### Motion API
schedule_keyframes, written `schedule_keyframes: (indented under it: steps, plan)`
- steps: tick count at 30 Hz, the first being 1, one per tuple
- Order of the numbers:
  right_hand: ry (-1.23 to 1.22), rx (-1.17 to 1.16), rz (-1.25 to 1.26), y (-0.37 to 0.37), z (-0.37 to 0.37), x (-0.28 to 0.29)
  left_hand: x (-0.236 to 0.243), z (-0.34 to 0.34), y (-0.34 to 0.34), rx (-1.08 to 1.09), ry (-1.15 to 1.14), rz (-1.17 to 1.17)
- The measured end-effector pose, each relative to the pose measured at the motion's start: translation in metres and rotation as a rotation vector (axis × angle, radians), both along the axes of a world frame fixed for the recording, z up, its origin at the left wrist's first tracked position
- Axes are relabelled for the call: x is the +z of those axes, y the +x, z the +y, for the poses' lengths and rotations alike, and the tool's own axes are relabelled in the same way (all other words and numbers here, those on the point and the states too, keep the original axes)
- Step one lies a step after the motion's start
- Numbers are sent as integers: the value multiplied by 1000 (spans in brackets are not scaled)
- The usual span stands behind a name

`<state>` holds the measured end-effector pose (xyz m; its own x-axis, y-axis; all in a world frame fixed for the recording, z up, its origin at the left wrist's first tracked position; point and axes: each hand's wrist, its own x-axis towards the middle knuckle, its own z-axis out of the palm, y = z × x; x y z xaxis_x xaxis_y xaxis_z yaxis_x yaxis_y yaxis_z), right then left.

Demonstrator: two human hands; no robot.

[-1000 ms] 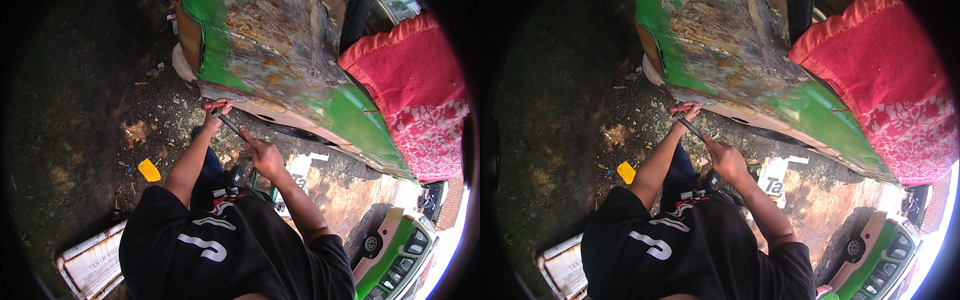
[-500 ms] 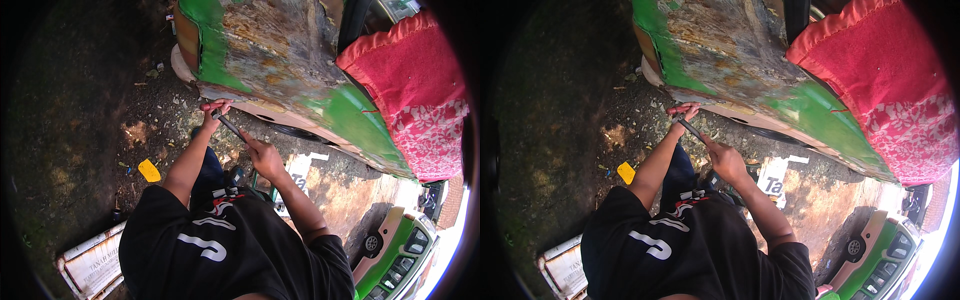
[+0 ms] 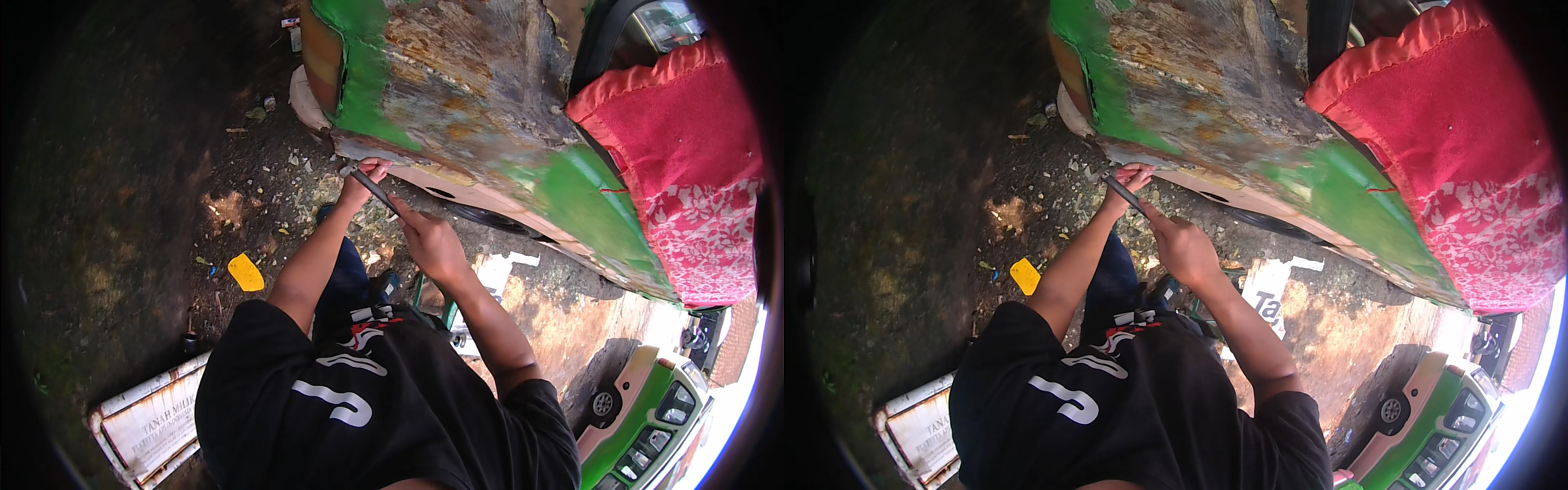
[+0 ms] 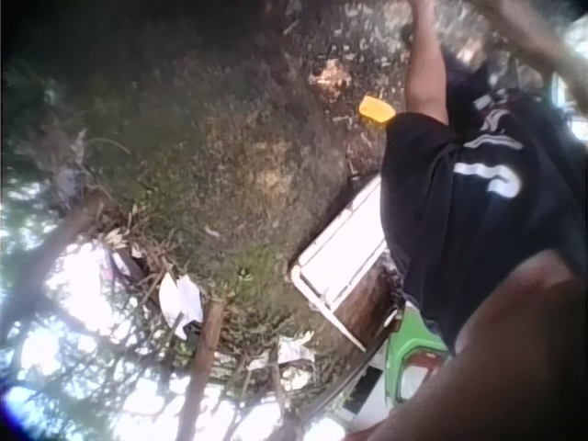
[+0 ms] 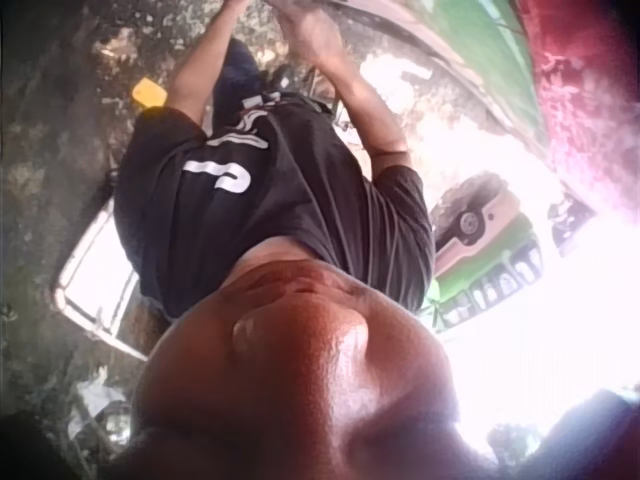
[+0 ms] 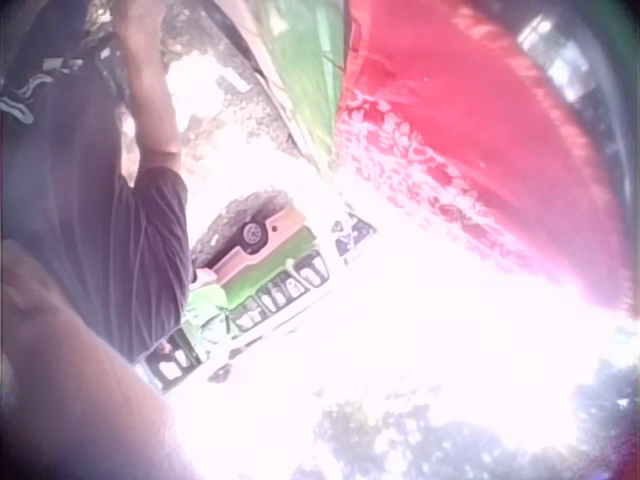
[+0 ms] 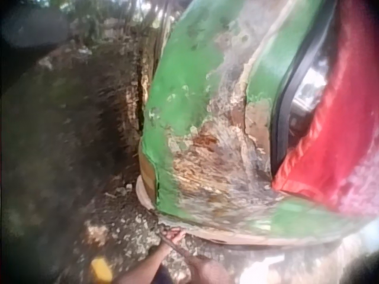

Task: The person uses a hammer and a metal punch to repeatedly strike a small area on the edge of a green metal panel. The person holds the punch against the panel and taps it with the hammer throughout the clip.

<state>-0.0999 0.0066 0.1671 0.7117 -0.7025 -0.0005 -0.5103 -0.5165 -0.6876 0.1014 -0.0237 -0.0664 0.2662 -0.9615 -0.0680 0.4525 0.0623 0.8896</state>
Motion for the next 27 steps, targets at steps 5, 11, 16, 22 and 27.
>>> schedule_keyframes:
  steps: [5,11,16,22,27]
  plan:
    - [-177,163,92,31,-1,27,-7,-6,-6,44,-5,-13]
    - [-126,83,292,27,-12,12,-43,-4,-37,-16,-12,-53]
    - [-44,90,59,18,6,31,-20,5,-32,74,14,58]
    - [33,56,-17,5,10,15,2,21,-10,153,14,91]
    - [78,50,-1,1,12,13,2,16,-10,108,11,89]
